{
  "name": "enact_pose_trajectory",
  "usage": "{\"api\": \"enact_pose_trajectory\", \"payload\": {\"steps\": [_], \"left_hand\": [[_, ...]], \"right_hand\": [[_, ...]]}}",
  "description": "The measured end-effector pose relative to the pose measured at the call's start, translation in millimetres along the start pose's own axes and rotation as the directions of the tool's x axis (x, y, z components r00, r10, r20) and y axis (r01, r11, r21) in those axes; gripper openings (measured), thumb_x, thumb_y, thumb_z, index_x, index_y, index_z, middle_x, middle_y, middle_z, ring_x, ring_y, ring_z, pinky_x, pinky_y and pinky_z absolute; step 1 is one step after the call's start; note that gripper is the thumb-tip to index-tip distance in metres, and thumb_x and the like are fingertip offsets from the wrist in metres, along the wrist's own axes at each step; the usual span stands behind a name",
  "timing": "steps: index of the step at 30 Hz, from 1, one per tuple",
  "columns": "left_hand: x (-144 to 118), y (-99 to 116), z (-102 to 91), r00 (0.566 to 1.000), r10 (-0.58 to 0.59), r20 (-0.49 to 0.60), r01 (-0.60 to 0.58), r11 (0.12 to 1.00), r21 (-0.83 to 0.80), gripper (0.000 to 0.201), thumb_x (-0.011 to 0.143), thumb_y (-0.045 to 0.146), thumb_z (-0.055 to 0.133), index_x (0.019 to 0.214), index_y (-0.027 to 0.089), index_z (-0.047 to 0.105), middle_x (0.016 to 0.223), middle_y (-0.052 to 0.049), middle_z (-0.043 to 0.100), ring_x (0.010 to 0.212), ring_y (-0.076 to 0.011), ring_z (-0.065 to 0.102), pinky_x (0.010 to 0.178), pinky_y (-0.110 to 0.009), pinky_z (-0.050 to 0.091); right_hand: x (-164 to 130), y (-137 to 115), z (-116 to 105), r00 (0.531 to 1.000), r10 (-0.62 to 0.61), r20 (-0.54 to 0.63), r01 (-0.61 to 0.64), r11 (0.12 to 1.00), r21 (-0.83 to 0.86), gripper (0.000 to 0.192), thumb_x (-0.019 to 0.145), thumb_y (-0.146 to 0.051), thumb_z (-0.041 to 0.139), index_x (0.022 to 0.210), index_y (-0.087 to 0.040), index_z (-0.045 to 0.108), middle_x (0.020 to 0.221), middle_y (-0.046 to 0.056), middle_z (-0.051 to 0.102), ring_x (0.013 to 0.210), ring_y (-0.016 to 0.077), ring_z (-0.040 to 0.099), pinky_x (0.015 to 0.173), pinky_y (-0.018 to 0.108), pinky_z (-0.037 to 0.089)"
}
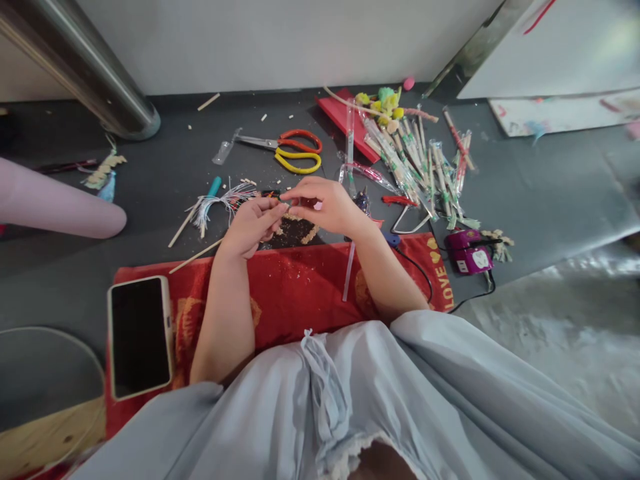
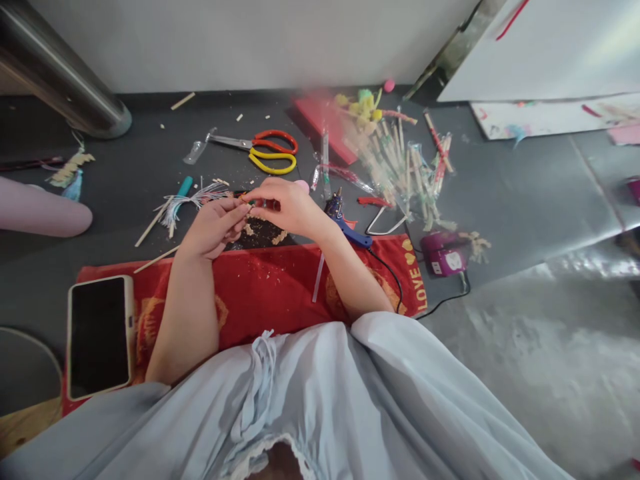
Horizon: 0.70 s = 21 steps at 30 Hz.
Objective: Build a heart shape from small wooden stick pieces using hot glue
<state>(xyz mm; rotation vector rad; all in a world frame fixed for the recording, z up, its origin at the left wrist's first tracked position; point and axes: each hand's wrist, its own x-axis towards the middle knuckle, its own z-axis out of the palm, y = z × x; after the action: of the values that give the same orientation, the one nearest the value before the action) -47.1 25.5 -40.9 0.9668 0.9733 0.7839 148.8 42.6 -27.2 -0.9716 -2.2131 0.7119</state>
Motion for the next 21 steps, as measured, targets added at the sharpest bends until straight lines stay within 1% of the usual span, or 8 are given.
{"api": "enact_pose_trajectory", "payload": {"steps": [4,10,12,14,16,17,18,21], "left_hand": [[-0.3,-1.4,-1.9,0.999,-0.026,0.042,0.025,1.0,0.015,0.036,0.069,0.042,0.081,0.081,0.016,0.059,0.05,0.008,0.047,0.038,-0.0014,0.028,0.037,-0.014,0.016],[-0.3,-4.7,-1.7,0.996,-0.002,0.09,-0.003,0.998,0.059,0.043,0.069,0.051,0.083,0.072,0.017,0.056,0.046,0.007,0.044,0.038,-0.0015,0.027,0.038,-0.015,0.017],[0.5,-5.3,-0.9,0.997,0.07,0.036,-0.071,0.997,0.026,0.042,0.067,0.048,0.084,0.069,0.018,0.055,0.044,0.007,0.045,0.036,-0.0023,0.029,0.037,-0.015,0.017],[2.2,-5.1,-0.5,0.985,0.155,-0.079,-0.157,0.987,-0.019,0.039,0.068,0.045,0.085,0.067,0.019,0.055,0.043,0.007,0.046,0.035,-0.0033,0.031,0.036,-0.017,0.018],[4.5,-4.2,-1.2,0.946,0.214,-0.242,-0.231,0.972,-0.044,0.037,0.072,0.043,0.083,0.067,0.02,0.055,0.045,0.006,0.051,0.035,-0.0042,0.036,0.035,-0.018,0.021],[5.8,-3.5,-2.2,0.912,0.234,-0.336,-0.265,0.963,-0.05,0.036,0.075,0.041,0.082,0.068,0.02,0.054,0.048,0.006,0.054,0.036,-0.0045,0.04,0.036,-0.019,0.023],[7.0,-2.8,-3.6,0.867,0.248,-0.433,-0.301,0.952,-0.057,0.034,0.079,0.04,0.08,0.069,0.021,0.053,0.051,0.006,0.057,0.039,-0.0047,0.045,0.038,-0.018,0.026],[9.4,-0.9,-10.0,0.692,0.253,-0.676,-0.402,0.913,-0.07,0.028,0.09,0.03,0.069,0.075,0.021,0.047,0.058,0.007,0.062,0.05,-0.0042,0.054,0.047,-0.017,0.036]], "right_hand": [[1.5,1.1,0.4,0.999,-0.021,0.024,0.021,1.0,0.006,0.021,0.095,-0.038,0.063,0.1,-0.021,0.075,0.09,0.003,0.071,0.081,0.0141,0.062,0.074,0.028,0.047],[1.9,0.1,0.1,1.0,0.007,0.018,-0.007,0.999,0.031,0.015,0.093,-0.031,0.063,0.093,-0.018,0.072,0.085,0.003,0.069,0.08,0.014,0.06,0.073,0.028,0.045],[1.7,-0.5,-0.5,0.999,0.037,0.006,-0.038,0.999,0.034,0.014,0.092,-0.029,0.063,0.091,-0.019,0.071,0.084,0.002,0.068,0.077,0.0132,0.058,0.072,0.028,0.045],[1.7,-0.8,-1.5,0.998,0.068,-0.009,-0.068,0.997,0.048,0.013,0.091,-0.03,0.063,0.091,-0.019,0.071,0.085,0.002,0.068,0.076,0.013,0.058,0.071,0.028,0.045],[1.7,-0.6,-2.8,0.996,0.089,-0.028,-0.087,0.994,0.063,0.014,0.09,-0.032,0.063,0.091,-0.02,0.07,0.085,0.002,0.068,0.076,0.0132,0.058,0.071,0.028,0.045],[1.6,-0.4,-3.5,0.995,0.094,-0.035,-0.091,0.993,0.071,0.015,0.09,-0.033,0.063,0.091,-0.02,0.07,0.085,0.002,0.068,0.077,0.0133,0.058,0.071,0.028,0.045],[1.6,0.0,-4.2,0.994,0.099,-0.039,-0.095,0.992,0.079,0.015,0.09,-0.033,0.062,0.091,-0.02,0.07,0.085,0.002,0.068,0.077,0.0133,0.058,0.071,0.028,0.045],[1.5,1.2,-5.4,0.993,0.11,-0.048,-0.104,0.988,0.116,0.014,0.089,-0.032,0.063,0.091,-0.02,0.071,0.085,0.002,0.068,0.074,0.0123,0.056,0.068,0.027,0.044]]}}
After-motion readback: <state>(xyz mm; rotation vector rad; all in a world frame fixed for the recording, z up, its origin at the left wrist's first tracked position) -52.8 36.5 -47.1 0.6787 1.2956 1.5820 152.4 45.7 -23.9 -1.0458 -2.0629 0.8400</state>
